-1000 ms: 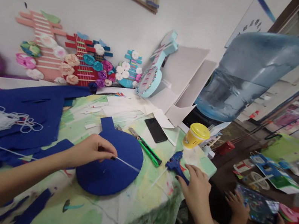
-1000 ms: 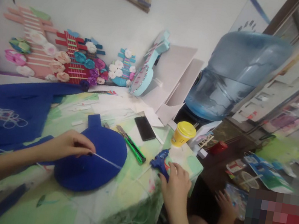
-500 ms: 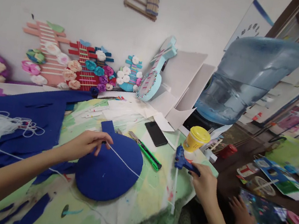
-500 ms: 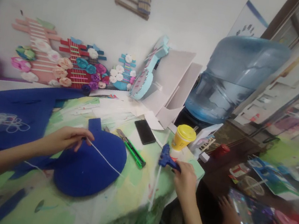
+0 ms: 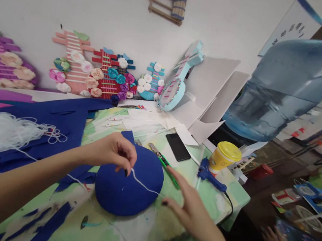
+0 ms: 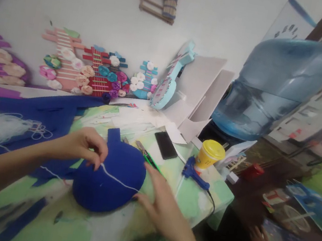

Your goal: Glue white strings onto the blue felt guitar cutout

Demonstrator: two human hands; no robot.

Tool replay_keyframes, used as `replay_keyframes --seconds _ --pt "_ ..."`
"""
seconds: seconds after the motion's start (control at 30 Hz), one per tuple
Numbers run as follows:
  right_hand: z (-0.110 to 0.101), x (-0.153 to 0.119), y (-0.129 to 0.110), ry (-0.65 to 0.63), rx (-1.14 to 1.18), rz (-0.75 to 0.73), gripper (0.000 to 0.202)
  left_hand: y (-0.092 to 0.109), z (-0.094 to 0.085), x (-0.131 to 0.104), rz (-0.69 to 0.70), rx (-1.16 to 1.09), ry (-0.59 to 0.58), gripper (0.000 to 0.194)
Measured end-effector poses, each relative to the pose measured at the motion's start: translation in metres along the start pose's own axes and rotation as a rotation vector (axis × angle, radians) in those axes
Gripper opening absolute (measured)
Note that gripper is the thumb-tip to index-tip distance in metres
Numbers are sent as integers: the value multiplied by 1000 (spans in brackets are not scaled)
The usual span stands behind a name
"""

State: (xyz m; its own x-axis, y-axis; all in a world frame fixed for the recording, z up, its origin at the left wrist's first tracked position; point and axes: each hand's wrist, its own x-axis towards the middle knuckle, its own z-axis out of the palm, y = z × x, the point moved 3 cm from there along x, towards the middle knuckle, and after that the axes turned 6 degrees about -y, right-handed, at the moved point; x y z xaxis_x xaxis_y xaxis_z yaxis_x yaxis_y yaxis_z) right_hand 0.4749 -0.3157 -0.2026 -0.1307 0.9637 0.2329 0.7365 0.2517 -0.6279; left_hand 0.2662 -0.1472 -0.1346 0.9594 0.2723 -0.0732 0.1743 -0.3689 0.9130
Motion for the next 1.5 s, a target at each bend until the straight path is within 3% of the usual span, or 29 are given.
replay_keyframes --seconds 0.07,0.2,0.3,0.37,0.47,0.57,0.77,0.97,1.2,1.5 --pt "26 6 -28 -147 177 -28 72 8 1 3 35 -35 -35 11" --pt "61 8 -45 -285 603 167 42 -9 -27 19 59 30 136 15" --pt "70 4 -45 -183 749 276 39 -41 -64 31 12 297 323 10" --pt "75 -2 -43 -90 759 307 43 -65 -89 38 -93 443 418 11" --pt "84 -14 -33 -10 718 380 50 -95 -114 49 -154 490 483 14" --pt "95 -27 -19 39 655 420 52 -119 -126 62 -185 524 492 12" --pt "112 -42 -4 80 612 515 55 -153 -132 75 -272 510 489 11" --pt "114 -39 0 56 593 524 59 -172 -135 72 -359 386 499 22" --pt "115 -35 3 27 532 548 53 -177 -133 66 -363 156 556 7" --pt "108 -21 -7 8 488 604 36 -178 -126 63 -372 -6 508 19"
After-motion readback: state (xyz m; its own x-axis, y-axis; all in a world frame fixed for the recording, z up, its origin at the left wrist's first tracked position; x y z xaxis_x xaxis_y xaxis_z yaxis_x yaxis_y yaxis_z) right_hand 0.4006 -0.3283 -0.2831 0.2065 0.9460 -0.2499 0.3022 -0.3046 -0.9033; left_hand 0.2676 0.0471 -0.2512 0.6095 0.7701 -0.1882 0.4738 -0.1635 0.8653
